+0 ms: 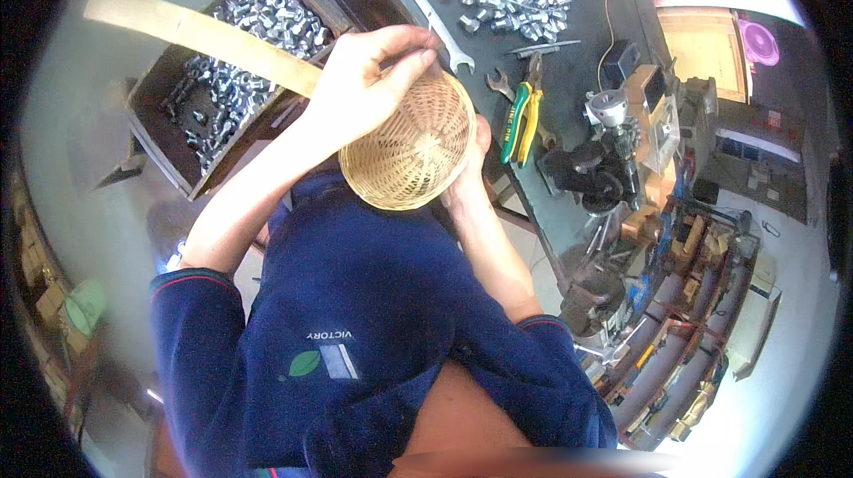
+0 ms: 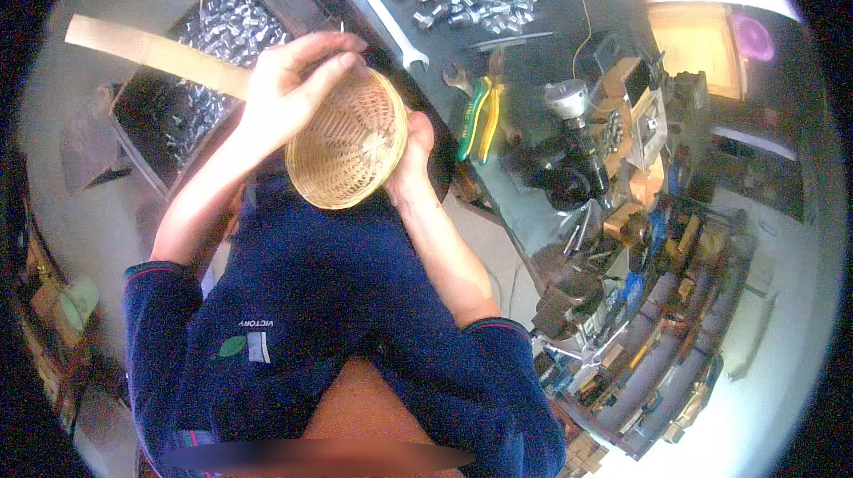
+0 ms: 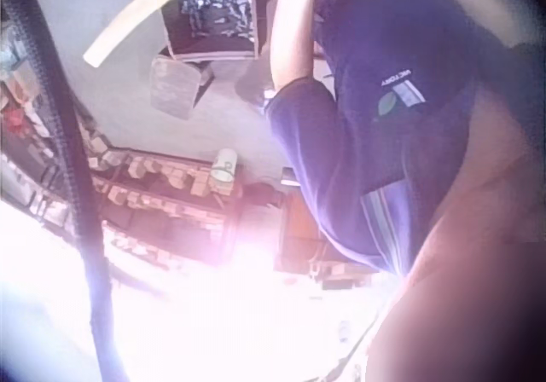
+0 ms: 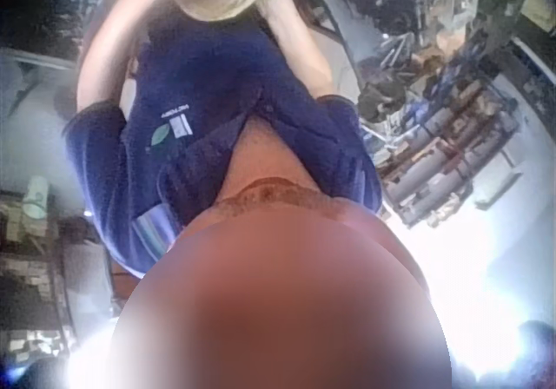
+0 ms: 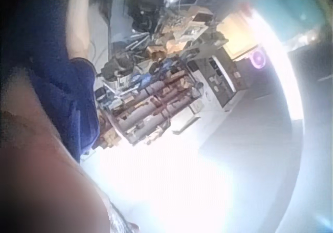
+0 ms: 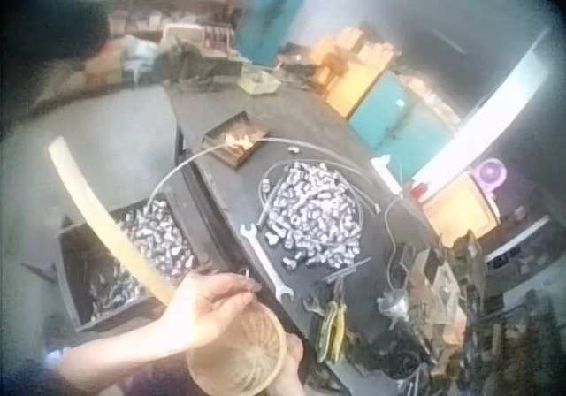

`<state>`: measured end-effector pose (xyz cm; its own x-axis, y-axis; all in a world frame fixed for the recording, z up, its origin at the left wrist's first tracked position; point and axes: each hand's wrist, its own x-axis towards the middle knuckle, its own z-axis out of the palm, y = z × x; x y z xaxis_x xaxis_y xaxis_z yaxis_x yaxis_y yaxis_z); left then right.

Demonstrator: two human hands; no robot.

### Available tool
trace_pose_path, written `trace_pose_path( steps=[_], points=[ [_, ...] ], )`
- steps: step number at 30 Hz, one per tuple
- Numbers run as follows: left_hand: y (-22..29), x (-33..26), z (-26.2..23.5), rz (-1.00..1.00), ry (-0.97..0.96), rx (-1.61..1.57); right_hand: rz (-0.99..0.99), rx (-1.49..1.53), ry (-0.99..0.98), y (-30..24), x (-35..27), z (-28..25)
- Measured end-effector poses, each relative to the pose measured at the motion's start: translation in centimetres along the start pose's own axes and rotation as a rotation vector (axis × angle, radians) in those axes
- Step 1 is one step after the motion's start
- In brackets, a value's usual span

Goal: The person weaves a small basket using a thin strip of material and a wire frame. They repeatedly insert the strip through the frame, pull it tight, and trim excess with pliers. The basket gradually takes shape as the weaving progresses.

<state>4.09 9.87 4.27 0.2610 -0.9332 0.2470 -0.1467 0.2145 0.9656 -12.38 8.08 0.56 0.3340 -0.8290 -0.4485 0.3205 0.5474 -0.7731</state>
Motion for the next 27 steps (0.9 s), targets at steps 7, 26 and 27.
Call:
trace_pose_path(
  steps=[7,26,27],
  points=[
    [-0.4,-5.7,0.5,-0.205,0.064,-0.394,-0.002,0.127,-0.168,1.9,-1.4,-3.2],
    [-1.1,-8.2,0.4,-0.418,-0.064,-0.578,-0.06,0.026,-0.231,1.1,-2.1,-2.2],
    [-1.2,-8.0,0.4,-0.454,-0.058,-0.597,-0.053,0.042,-0.245,1.1,-2.0,-2.3]
  ],
)
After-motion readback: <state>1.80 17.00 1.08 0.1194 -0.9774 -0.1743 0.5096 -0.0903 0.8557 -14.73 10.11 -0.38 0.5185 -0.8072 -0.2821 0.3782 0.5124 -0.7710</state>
